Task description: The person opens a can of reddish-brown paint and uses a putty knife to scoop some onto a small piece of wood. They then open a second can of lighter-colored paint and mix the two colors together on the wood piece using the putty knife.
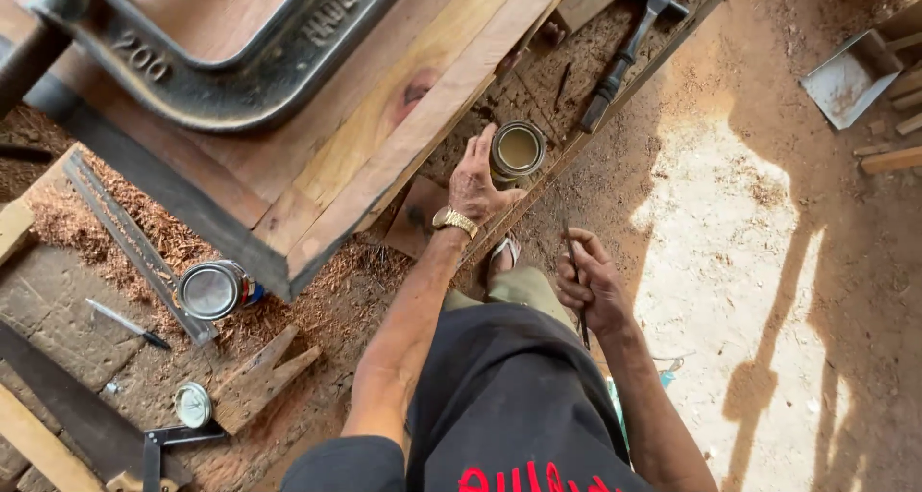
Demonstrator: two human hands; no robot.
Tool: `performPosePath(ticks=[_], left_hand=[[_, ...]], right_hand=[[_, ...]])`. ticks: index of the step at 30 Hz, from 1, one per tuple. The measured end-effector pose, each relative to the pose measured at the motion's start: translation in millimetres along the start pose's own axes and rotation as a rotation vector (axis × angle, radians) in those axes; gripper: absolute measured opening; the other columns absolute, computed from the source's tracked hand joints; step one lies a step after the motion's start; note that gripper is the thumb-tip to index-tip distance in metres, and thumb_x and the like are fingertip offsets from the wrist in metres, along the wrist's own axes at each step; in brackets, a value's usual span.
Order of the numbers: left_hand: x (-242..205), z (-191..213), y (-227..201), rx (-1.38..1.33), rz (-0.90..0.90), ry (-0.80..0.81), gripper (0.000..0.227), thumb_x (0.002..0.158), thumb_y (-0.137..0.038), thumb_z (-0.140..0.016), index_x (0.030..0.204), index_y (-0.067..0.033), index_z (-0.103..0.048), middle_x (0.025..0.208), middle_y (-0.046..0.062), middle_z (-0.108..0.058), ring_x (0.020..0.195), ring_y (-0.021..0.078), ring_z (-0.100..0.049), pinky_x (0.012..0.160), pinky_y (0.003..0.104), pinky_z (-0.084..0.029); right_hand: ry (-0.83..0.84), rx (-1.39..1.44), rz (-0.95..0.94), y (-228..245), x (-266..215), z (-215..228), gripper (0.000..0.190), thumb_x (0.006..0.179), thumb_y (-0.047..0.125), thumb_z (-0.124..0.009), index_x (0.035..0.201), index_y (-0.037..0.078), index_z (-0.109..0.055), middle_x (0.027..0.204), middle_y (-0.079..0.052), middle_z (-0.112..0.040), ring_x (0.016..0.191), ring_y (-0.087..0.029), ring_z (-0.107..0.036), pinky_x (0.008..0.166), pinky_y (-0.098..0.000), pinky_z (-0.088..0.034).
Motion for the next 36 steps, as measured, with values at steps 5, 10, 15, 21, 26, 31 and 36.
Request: performPosePath(ticks=[5,10,15,21,26,31,36], left_hand=[[17.0,-32.0,21.7,-0.046,0.053,0.047,0.109,0.058,-0.036,-0.098,0.146,-0.006,-0.042,0.136,0.022,-0.061,0.121,0.0352,-0.065,0.102,0.044,-0.056],[28.3,-36.6,18.7,-0.173,-0.143,0.025,0.098,0.06,-0.028,-0.097,0.143,-0.0096,-0.048,0.129,0.014,-0.071,0.113,0.0269,-0.074,0.101,0.039,-0.061],[19.3,-50.3,21.7,-0.072,-0.125,0.004,0.088,0.065,-0.033,-0.098,0.137,-0.0139,-0.052,0.125,0.01,-0.073,0.108,0.0245,-0.076,0.094,0.034,-0.064],[16.3,-24.3,-33.2,0.149,-0.267,-0.018,0.092,0.052,-0.032,-0.097,0.131,-0.0118,-0.056,0.125,0.011,-0.065,0.112,0.0322,-0.065,0.087,0.043,-0.061],[13.4,-30.1,-38.0,0.177,-0.252,0.002,0.085,0.056,-0.024,-0.094,0.132,-0.0141,-0.058,0.127,0.005,-0.062,0.117,0.0315,-0.062,0.085,0.043,-0.061],[9.4,-27.8,-42.3,0.254,-0.258,-0.056,0.085,0.054,-0.03,-0.096,0.126,-0.0113,-0.056,0.124,0.01,-0.06,0.114,0.0338,-0.059,0.084,0.049,-0.056],[5.1,-31.2,-38.8,0.259,-0.243,-0.069,0.083,0.057,-0.027,-0.095,0.128,-0.0104,-0.055,0.124,0.009,-0.06,0.114,0.033,-0.058,0.089,0.047,-0.057]], right_hand=[[0.057,0.141,-0.012,14.0,10.6,16.8,0.027,0.109,0.021,-0.054,0.133,0.008,-0.056,0.082,-0.003,-0.058,0.05,-0.003,-0.042,0.04,-0.0179,-0.037],[-0.015,-0.569,0.437,37.2,35.5,40.1,0.027,0.112,0.018,-0.059,0.137,0.009,-0.063,0.103,-0.011,-0.07,0.075,-0.013,-0.062,0.059,-0.0279,-0.052],[-0.268,-1.369,0.58,69.8,47.9,16.8,0.028,0.103,0.023,-0.066,0.13,0.015,-0.067,0.089,-0.003,-0.07,0.065,-0.008,-0.058,0.048,-0.0248,-0.046],[-0.431,-1.982,0.507,65.5,63.2,-5.6,0.013,0.096,0.027,-0.074,0.104,0.017,-0.075,0.074,0.0,-0.059,0.048,-0.011,-0.042,0.037,-0.0272,-0.033],[-0.536,-2.093,0.387,55.6,64.8,-11.3,0.014,0.094,0.028,-0.075,0.104,0.017,-0.076,0.074,0.0,-0.057,0.047,-0.009,-0.042,0.036,-0.0252,-0.034],[-0.613,-2.001,0.318,43.4,77.1,4.5,0.016,0.098,0.026,-0.072,0.107,0.013,-0.074,0.078,-0.002,-0.06,0.052,-0.011,-0.046,0.039,-0.0266,-0.038],[-0.605,-2.008,0.282,46.4,84.3,-5.4,0.017,0.095,0.026,-0.073,0.107,0.014,-0.074,0.079,-0.004,-0.062,0.054,-0.012,-0.05,0.042,-0.0273,-0.042]])
Point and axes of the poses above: each hand's wrist, its own x-axis towards the middle knuckle, its own z-axis out of the back of the hand, y = z × x, the point moved 4 cm from there along x, towards the middle knuckle
